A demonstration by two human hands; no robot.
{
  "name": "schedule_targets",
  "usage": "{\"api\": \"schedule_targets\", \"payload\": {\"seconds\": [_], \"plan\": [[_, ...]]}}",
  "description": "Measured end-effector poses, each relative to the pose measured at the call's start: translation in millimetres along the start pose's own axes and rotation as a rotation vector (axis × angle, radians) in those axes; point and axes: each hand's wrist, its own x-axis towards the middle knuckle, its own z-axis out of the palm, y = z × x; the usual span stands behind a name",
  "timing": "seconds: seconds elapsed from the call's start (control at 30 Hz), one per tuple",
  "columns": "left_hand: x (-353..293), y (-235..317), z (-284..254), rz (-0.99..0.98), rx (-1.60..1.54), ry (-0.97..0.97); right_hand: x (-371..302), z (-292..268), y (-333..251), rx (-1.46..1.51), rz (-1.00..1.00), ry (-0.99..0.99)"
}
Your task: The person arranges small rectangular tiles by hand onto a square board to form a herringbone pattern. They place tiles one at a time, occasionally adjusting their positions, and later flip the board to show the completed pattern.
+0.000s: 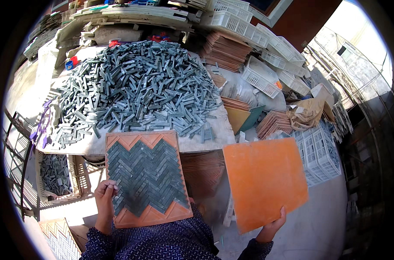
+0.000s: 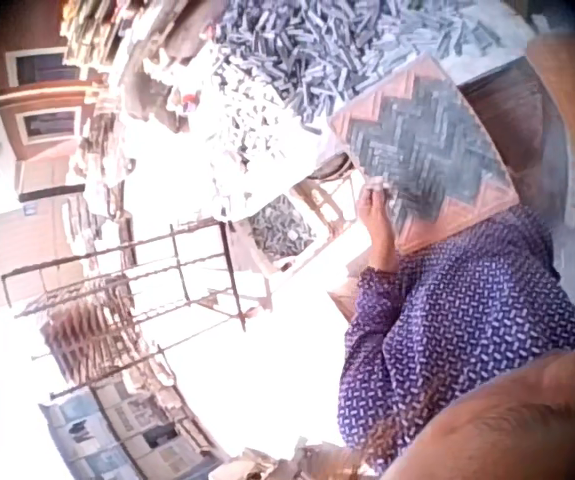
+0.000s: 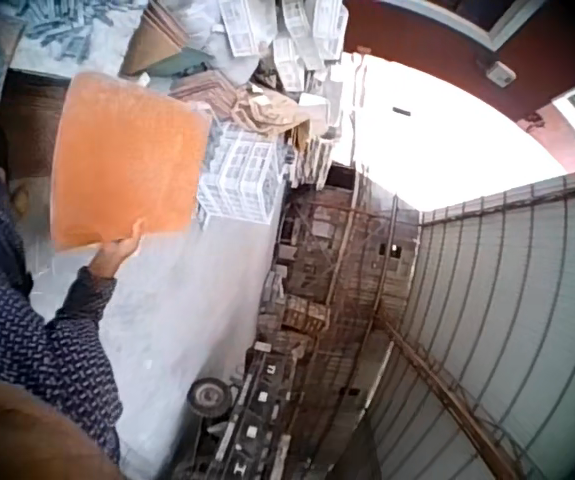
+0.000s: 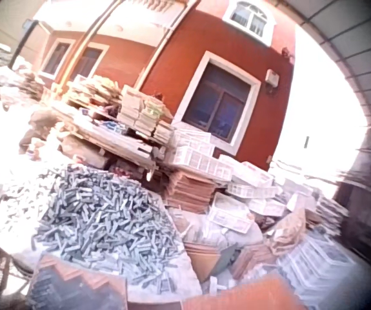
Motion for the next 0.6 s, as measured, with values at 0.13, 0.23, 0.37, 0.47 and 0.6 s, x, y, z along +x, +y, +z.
{"api": "schedule_targets", "payload": {"seconds": [0.13,0.23,0.37,0.47,0.6], "plan": [[4,20,76,-0.308,-0.366,-0.505,-3,46,44,0.139,-0.05,-0.11],[20,44,93,-0.361,-0.671,-0.613,-7,84,74,0.14,-0.032,-0.271],[-7,51,92,-0.249,-0.692,-0.383,-16,108,116,0.047,0.047,-0.557],[-39,26,77,-0.24,-0.732,-0.23,-47,144,144,0.066,0.166,-0.562],[-28,4,62,-0.163,-0.649,-0.18,-61,146,168,0.031,0.244,-0.787]]}}
